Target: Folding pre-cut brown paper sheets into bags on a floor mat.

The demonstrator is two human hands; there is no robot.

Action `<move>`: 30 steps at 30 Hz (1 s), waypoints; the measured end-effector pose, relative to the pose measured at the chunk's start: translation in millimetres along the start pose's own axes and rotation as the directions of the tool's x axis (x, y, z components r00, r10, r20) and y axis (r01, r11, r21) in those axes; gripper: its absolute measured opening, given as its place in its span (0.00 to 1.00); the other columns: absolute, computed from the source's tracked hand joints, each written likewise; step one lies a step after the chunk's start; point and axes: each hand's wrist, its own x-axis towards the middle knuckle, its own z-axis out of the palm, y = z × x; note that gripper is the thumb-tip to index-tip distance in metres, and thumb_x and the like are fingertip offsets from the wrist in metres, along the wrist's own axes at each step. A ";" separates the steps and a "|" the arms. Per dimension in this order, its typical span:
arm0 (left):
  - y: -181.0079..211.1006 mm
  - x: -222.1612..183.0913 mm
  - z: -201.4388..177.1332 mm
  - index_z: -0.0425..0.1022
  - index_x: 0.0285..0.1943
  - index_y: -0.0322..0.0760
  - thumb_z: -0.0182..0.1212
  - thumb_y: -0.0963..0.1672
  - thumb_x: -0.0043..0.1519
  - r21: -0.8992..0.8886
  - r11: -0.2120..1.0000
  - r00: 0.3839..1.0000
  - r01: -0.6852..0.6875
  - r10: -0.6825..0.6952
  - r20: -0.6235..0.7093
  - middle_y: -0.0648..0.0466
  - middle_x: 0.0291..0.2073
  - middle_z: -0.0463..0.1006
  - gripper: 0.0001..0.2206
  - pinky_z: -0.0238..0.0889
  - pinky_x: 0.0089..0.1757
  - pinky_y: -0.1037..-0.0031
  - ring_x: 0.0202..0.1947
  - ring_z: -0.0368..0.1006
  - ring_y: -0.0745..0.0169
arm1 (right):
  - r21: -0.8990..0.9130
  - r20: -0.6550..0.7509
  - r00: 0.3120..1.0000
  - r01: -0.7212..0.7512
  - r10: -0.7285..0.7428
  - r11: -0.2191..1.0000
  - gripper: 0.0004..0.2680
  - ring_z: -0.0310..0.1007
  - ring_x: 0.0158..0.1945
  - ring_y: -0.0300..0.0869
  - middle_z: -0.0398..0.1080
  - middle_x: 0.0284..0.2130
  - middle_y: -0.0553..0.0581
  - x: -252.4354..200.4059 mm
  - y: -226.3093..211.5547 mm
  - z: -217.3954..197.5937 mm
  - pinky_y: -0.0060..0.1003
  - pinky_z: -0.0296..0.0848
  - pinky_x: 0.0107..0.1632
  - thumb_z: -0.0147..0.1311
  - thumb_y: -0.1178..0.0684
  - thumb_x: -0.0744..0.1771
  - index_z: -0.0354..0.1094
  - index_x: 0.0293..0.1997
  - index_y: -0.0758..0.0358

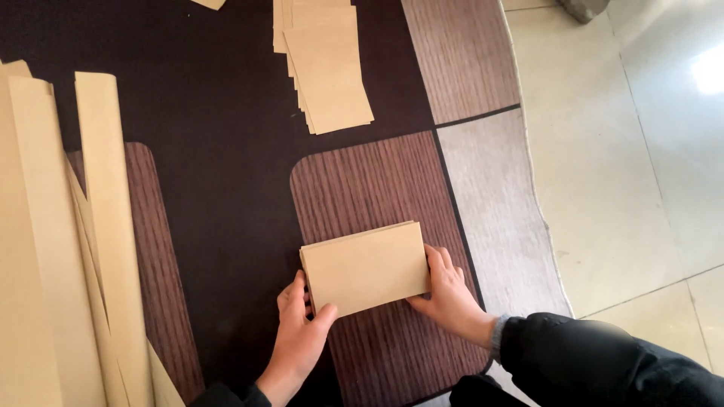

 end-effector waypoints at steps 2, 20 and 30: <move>7.1 -2.0 0.4 0.38 0.83 0.32 0.57 0.45 0.60 0.001 0.999 0.999 0.033 -0.033 0.023 0.47 0.73 0.49 0.42 0.57 0.64 0.64 0.67 0.59 0.54 | -0.018 0.009 0.999 -0.038 0.038 0.999 0.36 0.66 0.59 0.57 0.58 0.61 0.62 1.2 -3.3 -2.7 0.53 0.65 0.63 0.67 0.53 0.61 0.45 0.76 0.65; 13.1 27.4 -0.9 0.36 0.83 0.27 0.57 0.46 0.60 0.051 0.992 0.992 -0.117 0.115 0.049 0.42 0.73 0.48 0.43 0.56 0.63 0.62 0.69 0.57 0.49 | -0.068 -0.122 0.981 0.147 -0.154 0.987 0.32 0.67 0.60 0.54 0.63 0.59 0.62 20.7 4.4 -17.8 0.50 0.58 0.66 0.69 0.49 0.60 0.54 0.71 0.65; 29.3 38.7 -8.9 0.32 0.83 0.28 0.56 0.45 0.60 0.051 0.985 0.979 -0.163 0.155 0.130 0.42 0.74 0.46 0.44 0.53 0.66 0.60 0.70 0.54 0.48 | -0.085 -0.072 0.995 0.059 -0.065 0.995 0.33 0.66 0.58 0.53 0.62 0.56 0.60 34.7 2.8 -26.6 0.50 0.58 0.66 0.67 0.47 0.63 0.51 0.74 0.64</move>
